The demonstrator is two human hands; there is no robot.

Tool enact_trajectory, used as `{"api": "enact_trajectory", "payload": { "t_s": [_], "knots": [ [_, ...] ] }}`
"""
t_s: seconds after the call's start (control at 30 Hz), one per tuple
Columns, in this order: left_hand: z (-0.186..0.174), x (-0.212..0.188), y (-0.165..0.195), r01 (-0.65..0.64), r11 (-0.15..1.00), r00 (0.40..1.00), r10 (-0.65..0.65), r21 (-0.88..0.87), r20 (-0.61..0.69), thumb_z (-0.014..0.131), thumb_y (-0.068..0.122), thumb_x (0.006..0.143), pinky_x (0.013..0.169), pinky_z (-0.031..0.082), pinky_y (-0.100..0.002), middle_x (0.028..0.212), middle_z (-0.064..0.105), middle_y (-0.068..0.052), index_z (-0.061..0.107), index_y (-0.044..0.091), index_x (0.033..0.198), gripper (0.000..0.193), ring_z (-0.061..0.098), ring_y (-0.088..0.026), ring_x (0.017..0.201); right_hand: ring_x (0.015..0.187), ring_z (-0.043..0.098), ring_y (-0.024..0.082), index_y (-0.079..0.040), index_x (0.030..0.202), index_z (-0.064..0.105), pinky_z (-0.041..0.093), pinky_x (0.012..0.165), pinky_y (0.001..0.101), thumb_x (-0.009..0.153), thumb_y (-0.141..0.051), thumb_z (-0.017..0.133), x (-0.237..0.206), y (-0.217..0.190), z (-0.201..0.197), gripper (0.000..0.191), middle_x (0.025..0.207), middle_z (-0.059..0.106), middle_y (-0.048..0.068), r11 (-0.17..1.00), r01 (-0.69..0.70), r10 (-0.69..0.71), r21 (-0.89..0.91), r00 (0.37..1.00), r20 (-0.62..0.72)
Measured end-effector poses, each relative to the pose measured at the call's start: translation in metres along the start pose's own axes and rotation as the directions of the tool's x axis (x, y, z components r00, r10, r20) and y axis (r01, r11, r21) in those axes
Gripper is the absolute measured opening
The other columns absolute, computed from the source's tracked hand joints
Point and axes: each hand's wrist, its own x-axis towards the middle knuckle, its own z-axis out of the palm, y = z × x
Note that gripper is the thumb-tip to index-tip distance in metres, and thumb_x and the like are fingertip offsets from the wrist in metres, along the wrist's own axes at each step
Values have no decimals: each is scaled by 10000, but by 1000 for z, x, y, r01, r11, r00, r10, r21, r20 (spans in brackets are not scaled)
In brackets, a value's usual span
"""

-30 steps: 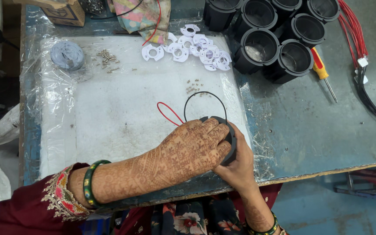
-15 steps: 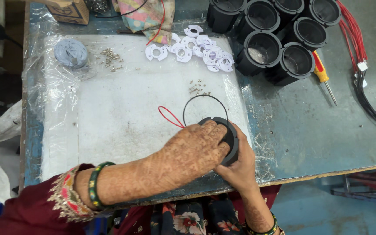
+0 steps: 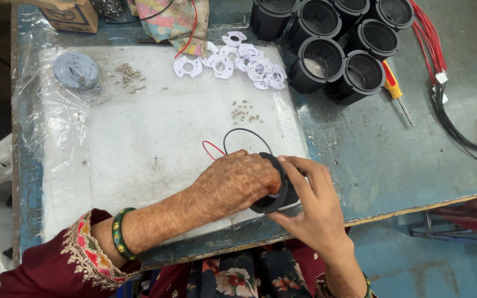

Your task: The person assembles LED light fixtures at a workbench. They place an LED module on a white plastic mounting disc, route the red and black wires, set the disc into a black finned housing, and use a green electric screwdriver to drive screws and secure the assembly, repeating the process for multiple housings.

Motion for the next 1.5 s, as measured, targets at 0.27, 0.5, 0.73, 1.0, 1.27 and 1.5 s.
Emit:
{"api": "enact_trajectory", "payload": {
  "t_s": [0.27, 0.5, 0.73, 1.0, 1.27, 1.5],
  "knots": [
    [1, -3, -28, 193, 939, 970, -226, -284, -89, 747, 97, 851, 815, 586, -365, 1001, 635, -74, 633, 69, 1007, 195, 703, -250, 931, 1274, 639, 255, 58, 1369, 573, 545, 1041, 393, 996, -104, 711, -24, 44, 42, 430, 1360, 642, 185, 403, -129, 520, 906, 847, -111],
    [4, 10, -39, 290, 886, 950, -313, -361, -6, 717, 96, 885, 809, 609, -340, 1149, 658, -75, 693, 57, 1075, 195, 716, -238, 978, 1068, 688, 199, 51, 1363, 580, 595, 876, 358, 975, -46, 655, -36, 66, 51, 407, 1319, 662, 149, 429, -256, 563, 866, 825, -35],
    [3, 11, -49, 195, 969, 964, -218, -153, -153, 773, 116, 831, 1142, 393, -458, 1016, 754, -26, 688, 87, 1009, 199, 712, -193, 1046, 1019, 683, 175, 66, 1384, 599, 607, 832, 348, 993, -38, 671, -13, 68, 49, 411, 1177, 697, 137, 473, -248, 539, 845, 841, -55],
    [16, 3, -63, 255, 927, 912, -325, -276, -249, 797, 101, 814, 1192, 258, -471, 1011, 723, 8, 503, 82, 1233, 512, 756, -100, 946, 863, 681, 145, 32, 1227, 677, 606, 761, 315, 963, -37, 703, -11, 70, 62, 274, 1020, 707, 87, 457, -219, 579, 862, 809, -102],
    [-17, 1, -56, 125, 985, 980, -103, 121, -171, 849, 184, 800, 1189, 242, -532, 1095, 699, 66, 571, 212, 1188, 478, 640, -108, 1159, 894, 691, 153, 44, 1027, 685, 620, 764, 332, 968, -19, 690, -10, 61, 63, 87, 1060, 683, 89, 464, -186, 581, 866, 802, -139],
    [-69, 4, -55, -44, 999, 999, 44, 25, 7, 903, 550, 650, 1187, 98, -613, 1548, 435, -83, 432, 176, 1495, 1037, 297, -279, 1499, 906, 736, 177, 53, 1008, 681, 611, 746, 304, 971, -35, 670, -27, 53, 46, 96, 979, 706, 115, 518, -301, 626, 801, 771, -115]
  ]
}}
